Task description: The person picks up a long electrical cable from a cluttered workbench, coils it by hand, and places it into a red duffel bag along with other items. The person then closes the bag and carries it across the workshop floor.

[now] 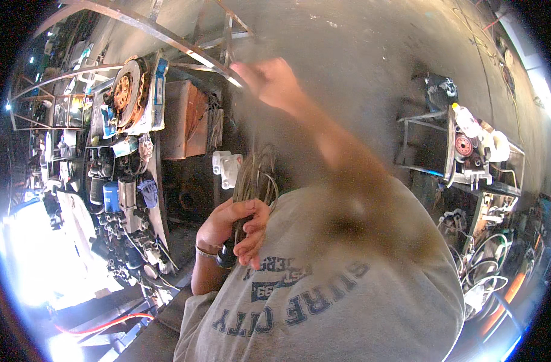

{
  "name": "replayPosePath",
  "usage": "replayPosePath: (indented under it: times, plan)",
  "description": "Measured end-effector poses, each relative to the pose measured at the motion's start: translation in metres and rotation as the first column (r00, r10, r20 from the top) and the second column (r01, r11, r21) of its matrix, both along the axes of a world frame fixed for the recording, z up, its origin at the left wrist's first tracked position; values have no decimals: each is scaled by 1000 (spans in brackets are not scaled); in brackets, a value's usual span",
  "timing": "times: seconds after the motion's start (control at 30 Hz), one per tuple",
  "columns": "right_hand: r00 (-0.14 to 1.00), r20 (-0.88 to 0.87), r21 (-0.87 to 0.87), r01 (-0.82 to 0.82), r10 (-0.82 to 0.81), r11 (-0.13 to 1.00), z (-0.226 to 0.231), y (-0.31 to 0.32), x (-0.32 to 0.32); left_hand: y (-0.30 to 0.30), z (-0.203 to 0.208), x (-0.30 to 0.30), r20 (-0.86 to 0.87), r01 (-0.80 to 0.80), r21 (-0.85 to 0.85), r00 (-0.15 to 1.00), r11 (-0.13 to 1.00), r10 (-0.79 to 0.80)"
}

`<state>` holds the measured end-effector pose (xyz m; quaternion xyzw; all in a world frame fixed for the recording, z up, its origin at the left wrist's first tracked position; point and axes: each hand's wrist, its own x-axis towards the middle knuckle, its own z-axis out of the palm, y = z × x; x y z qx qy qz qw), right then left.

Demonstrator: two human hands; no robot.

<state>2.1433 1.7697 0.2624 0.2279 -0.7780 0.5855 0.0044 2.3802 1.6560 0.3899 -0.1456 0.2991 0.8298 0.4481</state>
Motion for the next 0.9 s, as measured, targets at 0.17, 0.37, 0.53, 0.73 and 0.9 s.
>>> replayPosePath:
  times: [0.17, 0.37, 0.53, 0.73, 0.9]
  plan:
    - [988, 0, 159, -153, 155, 975, -11, -8, 0, -11, -19, 25, 196, -176, 416, 975, 892, 101]
    - [627, 208, -305, -688, 751, 659, -33, -15, 47, -45, -11, -1, -84, -3, 940, 967, 342, 240]
    - [323, 297, -578, -688, 898, 439, -19, 16, 48, -43, -11, 1, -194, 123, 946, 956, 301, 221]
    - [836, 278, -64, -475, 473, 878, 13, 38, 49, -44, 7, -20, -257, 193, 886, 961, 421, 100]
    - [790, 147, -249, -553, 595, 795, 29, 65, 83, -47, 18, -26, -205, 102, 872, 964, 479, 168]
